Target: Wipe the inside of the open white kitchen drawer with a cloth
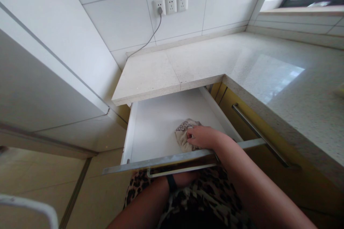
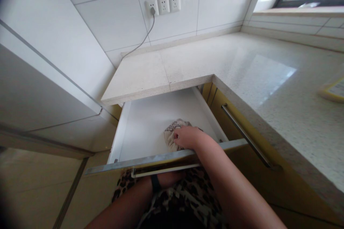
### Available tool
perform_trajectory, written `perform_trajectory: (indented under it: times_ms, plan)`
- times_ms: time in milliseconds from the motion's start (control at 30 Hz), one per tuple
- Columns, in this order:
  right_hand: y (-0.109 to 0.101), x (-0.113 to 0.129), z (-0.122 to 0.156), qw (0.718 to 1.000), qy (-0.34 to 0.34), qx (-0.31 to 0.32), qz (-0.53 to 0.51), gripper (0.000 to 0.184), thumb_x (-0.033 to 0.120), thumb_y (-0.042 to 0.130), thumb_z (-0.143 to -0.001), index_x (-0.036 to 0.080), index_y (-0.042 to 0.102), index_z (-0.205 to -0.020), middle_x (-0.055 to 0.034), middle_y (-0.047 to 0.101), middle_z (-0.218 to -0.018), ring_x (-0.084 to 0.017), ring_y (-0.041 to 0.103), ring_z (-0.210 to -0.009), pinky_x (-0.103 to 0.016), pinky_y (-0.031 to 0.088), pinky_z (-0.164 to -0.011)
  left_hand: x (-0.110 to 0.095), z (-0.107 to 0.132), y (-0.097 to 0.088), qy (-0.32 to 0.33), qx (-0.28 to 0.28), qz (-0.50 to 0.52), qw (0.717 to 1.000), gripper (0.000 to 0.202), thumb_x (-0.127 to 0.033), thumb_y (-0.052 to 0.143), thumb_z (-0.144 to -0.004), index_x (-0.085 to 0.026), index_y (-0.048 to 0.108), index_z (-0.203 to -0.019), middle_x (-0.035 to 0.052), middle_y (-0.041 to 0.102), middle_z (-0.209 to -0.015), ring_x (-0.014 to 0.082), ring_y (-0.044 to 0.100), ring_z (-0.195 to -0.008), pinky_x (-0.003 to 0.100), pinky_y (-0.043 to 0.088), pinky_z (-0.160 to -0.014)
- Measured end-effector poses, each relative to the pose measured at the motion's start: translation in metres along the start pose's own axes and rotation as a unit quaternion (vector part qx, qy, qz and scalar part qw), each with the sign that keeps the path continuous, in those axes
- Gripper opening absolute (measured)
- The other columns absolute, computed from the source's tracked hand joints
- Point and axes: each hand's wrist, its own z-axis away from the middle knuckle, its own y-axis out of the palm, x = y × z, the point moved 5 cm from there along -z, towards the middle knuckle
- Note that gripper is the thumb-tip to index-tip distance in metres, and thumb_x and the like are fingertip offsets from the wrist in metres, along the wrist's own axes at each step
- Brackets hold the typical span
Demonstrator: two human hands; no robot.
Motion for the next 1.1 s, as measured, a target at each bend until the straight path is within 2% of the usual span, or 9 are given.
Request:
perform_trajectory:
  times_ms: [200, 400, 533, 733, 867, 1000, 1100]
  plan:
    - [-0.003, 0.002, 0.003, 1.000, 0.009, -0.001, 0.006, 0.088, 0.071, 0.021, -0.083, 0.013, 0.037, -0.147, -0.0066, 0.037, -0.137, 0.012, 0.026, -0.140, -0.020, 0.031, -0.143, 0.002, -0.002, -0.001, 0.007, 0.004, -0.005, 1.000, 0.059, -0.064, 0.051, -0.088, -0.040, 0.051, -0.143, -0.0066, 0.050, -0.153, 0.0203, 0.025, -0.158, 0.041, 0.003, -0.142]
    - [-0.008, 0.006, 0.010, 1.000, 0.004, 0.008, 0.006, 0.085, 0.068, 0.021, -0.084, 0.014, 0.037, -0.147, -0.0066, 0.036, -0.138, 0.011, 0.025, -0.142, -0.022, 0.030, -0.144, 0.005, -0.003, -0.003, 0.023, 0.005, -0.025, 0.999, 0.061, -0.062, 0.054, -0.088, -0.034, 0.054, -0.142, -0.0040, 0.047, -0.156, 0.0215, 0.019, -0.160, 0.041, 0.010, -0.143]
    - [-0.008, 0.007, 0.010, 1.000, -0.001, 0.011, 0.002, 0.085, 0.068, 0.021, -0.084, 0.014, 0.036, -0.148, -0.0068, 0.035, -0.139, 0.010, 0.023, -0.142, -0.024, 0.028, -0.145, -0.005, -0.001, -0.001, 0.024, 0.000, -0.024, 0.999, 0.057, -0.060, 0.048, -0.092, -0.031, 0.055, -0.141, -0.0022, 0.054, -0.150, 0.0184, 0.027, -0.158, 0.044, 0.009, -0.144]
    - [-0.005, 0.005, 0.007, 1.000, -0.003, 0.016, -0.005, 0.086, 0.069, 0.021, -0.084, 0.015, 0.035, -0.149, -0.0069, 0.034, -0.139, 0.009, 0.022, -0.143, -0.026, 0.027, -0.145, -0.016, 0.001, -0.001, 0.019, -0.015, -0.023, 0.999, 0.052, -0.059, 0.048, -0.093, -0.032, 0.058, -0.137, -0.0025, 0.060, -0.144, 0.0162, 0.033, -0.156, 0.048, 0.005, -0.144]
    - [-0.003, 0.003, 0.003, 1.000, -0.002, 0.016, -0.008, 0.086, 0.070, 0.022, -0.083, 0.015, 0.035, -0.149, -0.0070, 0.034, -0.140, 0.008, 0.021, -0.144, -0.028, 0.026, -0.146, -0.009, 0.001, -0.004, 0.008, -0.026, -0.020, 0.999, 0.055, -0.061, 0.049, -0.092, -0.032, 0.056, -0.138, -0.0027, 0.060, -0.144, 0.0161, 0.033, -0.156, 0.047, 0.008, -0.144]
    - [-0.002, 0.004, 0.003, 1.000, -0.005, 0.018, -0.009, 0.086, 0.069, 0.022, -0.084, 0.015, 0.035, -0.149, -0.0070, 0.034, -0.139, 0.008, 0.021, -0.144, -0.028, 0.026, -0.146, 0.004, 0.000, -0.004, 0.003, -0.009, -0.040, 0.999, 0.055, -0.061, 0.050, -0.091, -0.036, 0.054, -0.140, -0.0049, 0.055, -0.149, 0.0172, 0.030, -0.157, 0.046, 0.009, -0.144]
    - [-0.003, 0.005, 0.005, 1.000, -0.007, 0.020, -0.011, 0.085, 0.068, 0.022, -0.084, 0.016, 0.034, -0.150, -0.0070, 0.033, -0.140, 0.008, 0.020, -0.145, -0.029, 0.026, -0.146, 0.005, 0.000, -0.004, 0.005, -0.010, -0.037, 0.999, 0.057, -0.062, 0.050, -0.091, -0.034, 0.054, -0.141, -0.0037, 0.053, -0.151, 0.0192, 0.027, -0.158, 0.046, 0.010, -0.143]
